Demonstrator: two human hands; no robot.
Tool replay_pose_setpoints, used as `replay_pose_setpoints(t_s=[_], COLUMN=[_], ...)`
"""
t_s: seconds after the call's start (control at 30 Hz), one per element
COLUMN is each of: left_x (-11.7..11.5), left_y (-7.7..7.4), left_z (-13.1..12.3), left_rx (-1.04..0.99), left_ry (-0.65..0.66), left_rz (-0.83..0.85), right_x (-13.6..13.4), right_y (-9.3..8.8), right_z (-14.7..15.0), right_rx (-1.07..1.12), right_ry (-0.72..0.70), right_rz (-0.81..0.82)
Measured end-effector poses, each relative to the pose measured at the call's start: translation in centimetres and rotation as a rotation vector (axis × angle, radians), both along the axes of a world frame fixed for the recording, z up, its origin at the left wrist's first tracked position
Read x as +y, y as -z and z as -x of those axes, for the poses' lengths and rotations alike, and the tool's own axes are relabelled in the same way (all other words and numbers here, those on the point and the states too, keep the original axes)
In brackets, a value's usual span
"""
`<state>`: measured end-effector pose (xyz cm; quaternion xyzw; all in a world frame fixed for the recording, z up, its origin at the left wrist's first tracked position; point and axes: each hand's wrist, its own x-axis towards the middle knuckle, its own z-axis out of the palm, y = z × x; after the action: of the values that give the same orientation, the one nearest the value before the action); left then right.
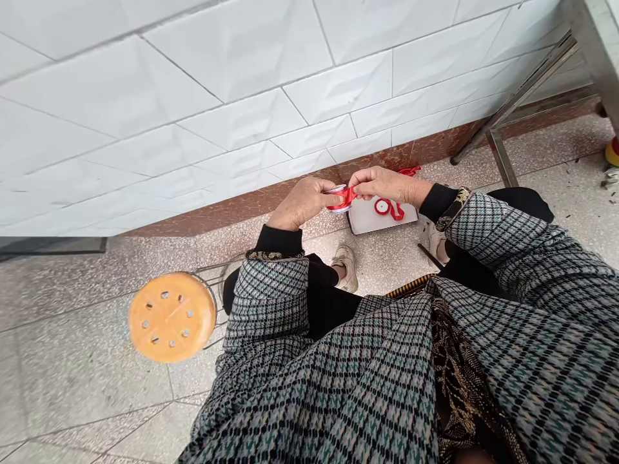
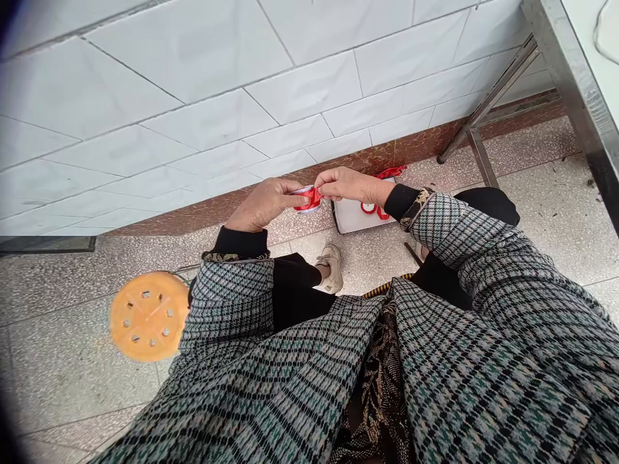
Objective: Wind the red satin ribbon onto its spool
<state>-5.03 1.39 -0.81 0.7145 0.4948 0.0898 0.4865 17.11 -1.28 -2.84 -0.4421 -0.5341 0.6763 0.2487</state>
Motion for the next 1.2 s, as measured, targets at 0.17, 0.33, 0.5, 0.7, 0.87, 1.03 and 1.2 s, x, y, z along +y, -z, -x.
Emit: replay_pose_setpoints(t_s=[0.17,0.33,0.5,0.7,0.87,1.03,1.2], left_x=[0.0,-0.1,0.0,0.2,0.1,0.0,-0.1], left_y=[-0.8,-1.4,-1.1,-0.7,-0.5,-0.6,-0.6], left_z=[-0.3,-0.2,0.5,1.0,1.0,1.2,1.1], left_rx=[0.119,0.094,0.076,-0.003,-0.105,-0.178,-0.211], left_ry=[-0.018,-0.028,-0.027,-0.041,-0.103,-0.075,0.007], left_rz=[0.049,0.08,0.058,0.04,0.04,0.0,-0.064], right_x=[-0.1,0.2,1.2,1.8,2.1,3.0,3.5], right_y=[0.7,0.8,0.5,-0.2,-1.9,-2.8,-2.8], right_z=[-0.1,-1.2,-3.7,-5.6,-6.3,-7.6,-8.0], right_rx=[0.119,0.282,0.328,0.412,0.182,0.034,0.055], right_ry=[-0.03,-0.064,-0.16,-0.285,-0.312,-0.186,-0.089], right_rz=[0.108,0.261,0.193,0.163,0.128,0.098,0.127])
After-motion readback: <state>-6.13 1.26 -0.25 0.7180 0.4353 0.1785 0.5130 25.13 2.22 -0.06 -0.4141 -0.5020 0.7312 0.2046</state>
